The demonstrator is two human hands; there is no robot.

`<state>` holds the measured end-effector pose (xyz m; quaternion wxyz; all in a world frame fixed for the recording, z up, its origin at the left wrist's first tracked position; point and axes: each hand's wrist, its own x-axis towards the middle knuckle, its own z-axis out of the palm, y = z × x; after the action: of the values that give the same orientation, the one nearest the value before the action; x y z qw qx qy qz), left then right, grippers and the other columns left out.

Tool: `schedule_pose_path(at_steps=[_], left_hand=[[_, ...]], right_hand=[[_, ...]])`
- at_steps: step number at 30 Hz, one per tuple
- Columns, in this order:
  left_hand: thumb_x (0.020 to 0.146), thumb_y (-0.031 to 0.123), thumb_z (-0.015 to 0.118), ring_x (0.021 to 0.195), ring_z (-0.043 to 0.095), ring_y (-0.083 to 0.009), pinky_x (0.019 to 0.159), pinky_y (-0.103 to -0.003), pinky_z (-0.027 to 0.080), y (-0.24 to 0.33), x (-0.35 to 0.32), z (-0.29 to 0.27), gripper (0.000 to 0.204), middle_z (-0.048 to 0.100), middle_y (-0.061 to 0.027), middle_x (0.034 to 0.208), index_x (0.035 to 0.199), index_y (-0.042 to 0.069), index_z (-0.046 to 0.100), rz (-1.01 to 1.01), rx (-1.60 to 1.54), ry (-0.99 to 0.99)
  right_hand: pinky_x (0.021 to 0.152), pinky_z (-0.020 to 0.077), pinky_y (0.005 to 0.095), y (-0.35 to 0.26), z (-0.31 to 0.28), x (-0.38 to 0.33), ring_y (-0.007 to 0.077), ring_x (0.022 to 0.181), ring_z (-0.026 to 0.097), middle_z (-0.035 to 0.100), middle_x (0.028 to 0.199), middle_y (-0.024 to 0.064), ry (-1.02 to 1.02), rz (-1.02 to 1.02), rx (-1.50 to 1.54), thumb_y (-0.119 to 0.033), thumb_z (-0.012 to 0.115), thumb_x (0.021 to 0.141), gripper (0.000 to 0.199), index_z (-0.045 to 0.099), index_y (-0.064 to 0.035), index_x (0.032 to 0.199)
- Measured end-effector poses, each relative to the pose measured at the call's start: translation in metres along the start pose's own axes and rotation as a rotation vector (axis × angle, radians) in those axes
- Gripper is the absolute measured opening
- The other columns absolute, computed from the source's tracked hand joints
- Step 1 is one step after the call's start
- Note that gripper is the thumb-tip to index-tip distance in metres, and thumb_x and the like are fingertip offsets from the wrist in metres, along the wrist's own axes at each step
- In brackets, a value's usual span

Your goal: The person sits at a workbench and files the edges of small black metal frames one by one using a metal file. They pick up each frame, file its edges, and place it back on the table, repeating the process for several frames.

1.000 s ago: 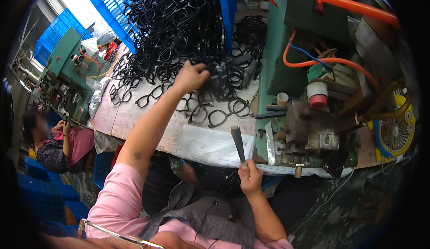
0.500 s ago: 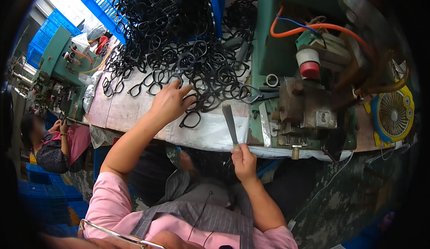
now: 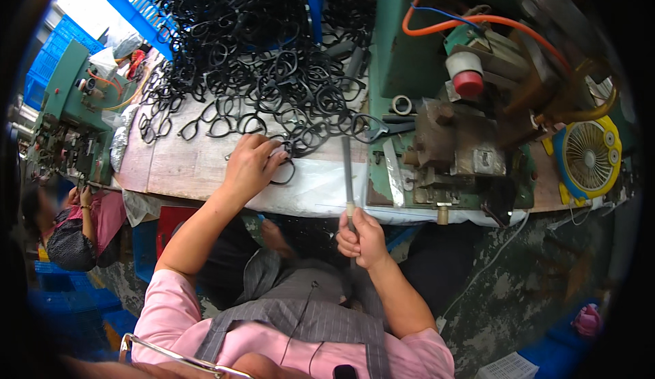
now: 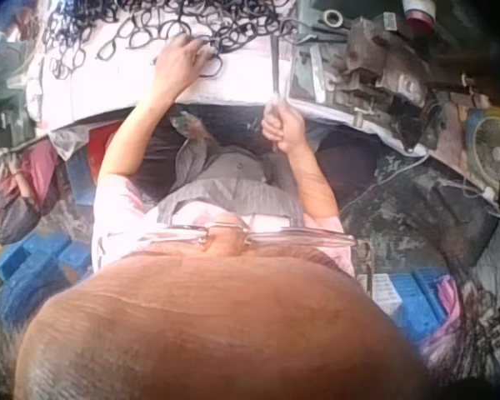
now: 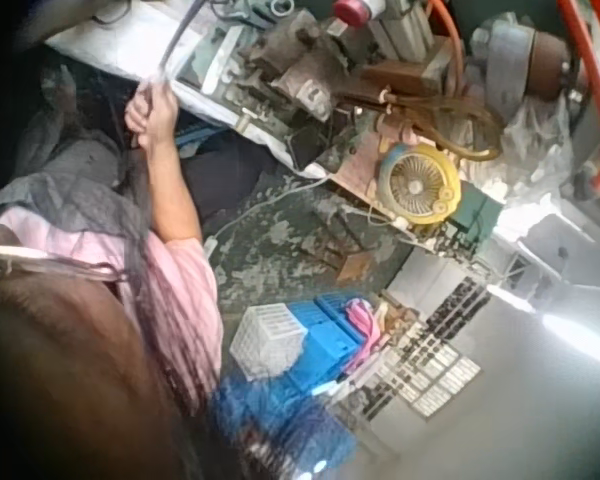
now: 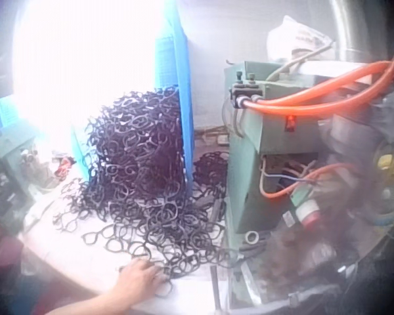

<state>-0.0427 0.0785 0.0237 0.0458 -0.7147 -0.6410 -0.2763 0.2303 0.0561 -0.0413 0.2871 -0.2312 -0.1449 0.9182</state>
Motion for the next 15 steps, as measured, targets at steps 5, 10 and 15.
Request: schedule_pose_path(at_steps=[5, 10, 15], left_hand=[[0.071, 0.021, 0.072, 0.085, 0.054, -0.0237, 0.071, -0.037, 0.043, 0.007, -0.016, 0.012, 0.021, 0.059, -0.0031, 0.087, 0.088, 0.010, 0.065, 0.134, 0.076, 0.056], [0.071, 0.014, 0.067, 0.086, 0.052, -0.0227, 0.073, -0.036, 0.039, -0.012, -0.016, 0.023, 0.016, 0.057, -0.0003, 0.083, 0.087, 0.014, 0.063, 0.157, 0.120, 0.124], [0.073, 0.007, 0.071, 0.086, 0.055, -0.0280, 0.080, -0.039, 0.042, -0.018, -0.005, -0.003, 0.010, 0.062, -0.0056, 0.079, 0.081, 0.006, 0.065, 0.068, -0.041, 0.269]], right_hand=[[0.035, 0.0226, 0.0215, -0.004, -0.010, 0.000, 0.0066, 0.038, 0.025, 0.034, 0.055, -0.0025, -0.208, 0.183, 0.235, -0.040, 0.034, 0.101, 0.039, 0.051, -0.0071, 0.092], [0.036, 0.0248, 0.0217, 0.003, -0.014, 0.003, 0.0066, 0.039, 0.026, 0.031, 0.053, -0.0042, -0.237, 0.153, 0.252, -0.043, 0.034, 0.101, 0.041, 0.051, -0.0073, 0.091], [0.036, 0.0248, 0.0205, -0.002, -0.012, -0.001, 0.0054, 0.040, 0.027, 0.032, 0.054, -0.0043, -0.299, 0.208, 0.339, -0.047, 0.032, 0.100, 0.044, 0.052, -0.0075, 0.097]])
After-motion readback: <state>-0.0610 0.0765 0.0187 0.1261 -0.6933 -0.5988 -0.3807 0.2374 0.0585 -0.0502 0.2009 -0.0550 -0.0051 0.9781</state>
